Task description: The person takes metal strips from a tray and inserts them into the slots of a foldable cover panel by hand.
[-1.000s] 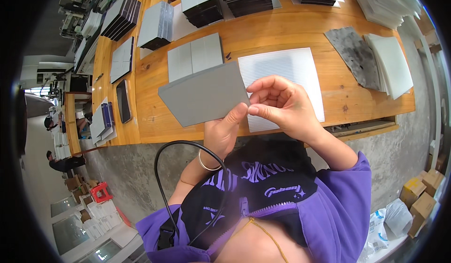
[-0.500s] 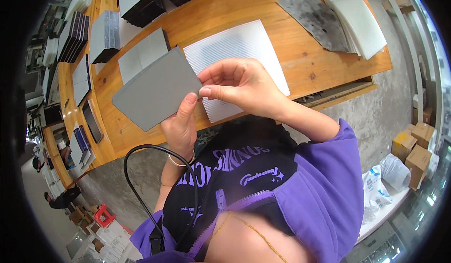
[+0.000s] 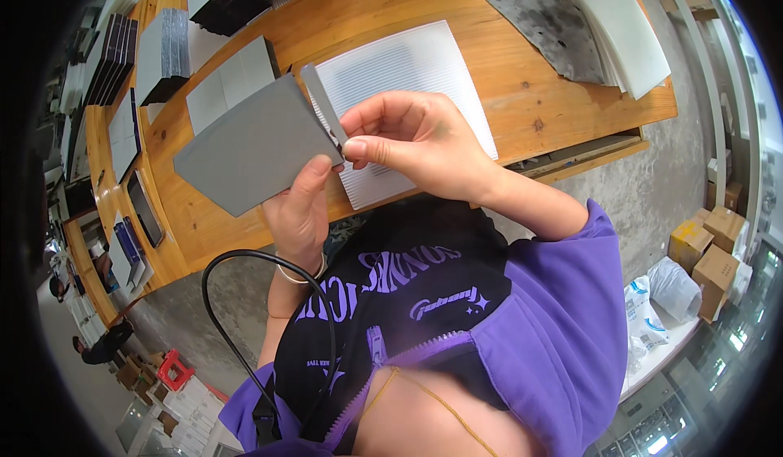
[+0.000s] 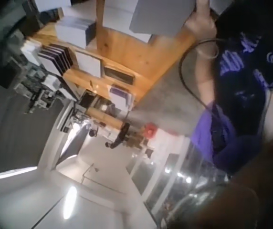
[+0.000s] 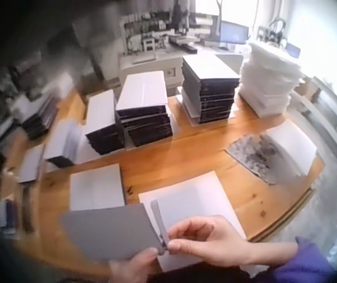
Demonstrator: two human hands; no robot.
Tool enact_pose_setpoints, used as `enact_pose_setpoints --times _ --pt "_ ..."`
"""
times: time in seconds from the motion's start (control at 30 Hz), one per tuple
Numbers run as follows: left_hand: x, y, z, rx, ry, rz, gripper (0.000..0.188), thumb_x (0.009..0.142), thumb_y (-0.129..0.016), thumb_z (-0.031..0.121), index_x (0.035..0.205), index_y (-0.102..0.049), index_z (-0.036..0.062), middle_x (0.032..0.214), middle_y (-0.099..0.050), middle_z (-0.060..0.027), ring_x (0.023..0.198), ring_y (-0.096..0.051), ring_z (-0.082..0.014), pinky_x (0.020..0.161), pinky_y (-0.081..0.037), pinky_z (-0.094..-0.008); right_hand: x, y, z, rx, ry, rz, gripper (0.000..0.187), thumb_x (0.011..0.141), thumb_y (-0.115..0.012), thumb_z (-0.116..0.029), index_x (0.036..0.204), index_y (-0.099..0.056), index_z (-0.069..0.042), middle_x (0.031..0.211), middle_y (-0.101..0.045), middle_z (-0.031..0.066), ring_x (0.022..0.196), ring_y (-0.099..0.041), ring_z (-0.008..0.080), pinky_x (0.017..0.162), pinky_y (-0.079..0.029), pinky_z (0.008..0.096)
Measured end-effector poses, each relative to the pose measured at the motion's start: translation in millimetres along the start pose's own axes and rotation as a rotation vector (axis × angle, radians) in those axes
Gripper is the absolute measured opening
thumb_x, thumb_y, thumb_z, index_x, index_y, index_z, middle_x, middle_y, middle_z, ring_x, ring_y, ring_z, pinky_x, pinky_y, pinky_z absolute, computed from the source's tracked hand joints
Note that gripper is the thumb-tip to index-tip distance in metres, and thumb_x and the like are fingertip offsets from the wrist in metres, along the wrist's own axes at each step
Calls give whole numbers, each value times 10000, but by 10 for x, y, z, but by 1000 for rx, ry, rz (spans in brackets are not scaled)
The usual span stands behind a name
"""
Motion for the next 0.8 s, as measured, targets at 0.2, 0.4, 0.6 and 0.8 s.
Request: enact_pose_setpoints --times 0.2,0.4,0.6,0.8 --pt "33 11 28 -52 -5 36 222 810 -641 32 1013 -566 -15 938 -596 -69 860 -572 -148 785 -463 -274 -4 28 -13 25 -38 -9 151 811 -642 -32 940 -588 25 866 -629 59 798 -609 117 733 -504 239" --pt "18 -5 -3 118 -70 71 268 813 -654 58 1055 -562 -13 999 -595 -72 915 -565 -152 827 -448 -273 35 3 -21 -181 313 -15 232 786 -669 -40 1001 -607 19 854 -629 60 792 -596 110 708 -496 231" --pt "19 -56 28 113 -154 96 282 819 -645 53 1082 -563 -9 1023 -594 -70 933 -561 -148 846 -437 -274 51 -8 -9 -147 308 50 267 777 -685 -61 1019 -607 20 849 -615 52 789 -591 116 713 -494 234" --pt "36 -31 11 127 -87 35 248 826 -637 65 1057 -582 -5 1006 -600 -60 938 -556 -143 833 -433 -266 47 -16 -38 -180 238 37 284 786 -682 -79 1034 -600 32 882 -629 66 806 -596 105 697 -486 225"
Point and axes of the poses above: each hand's wrist, its own x-axis towards the middle knuckle, its own y-axis out of the back of the hand, z = x × y, the point moved 5 cm from there along x, towards the middle knuckle
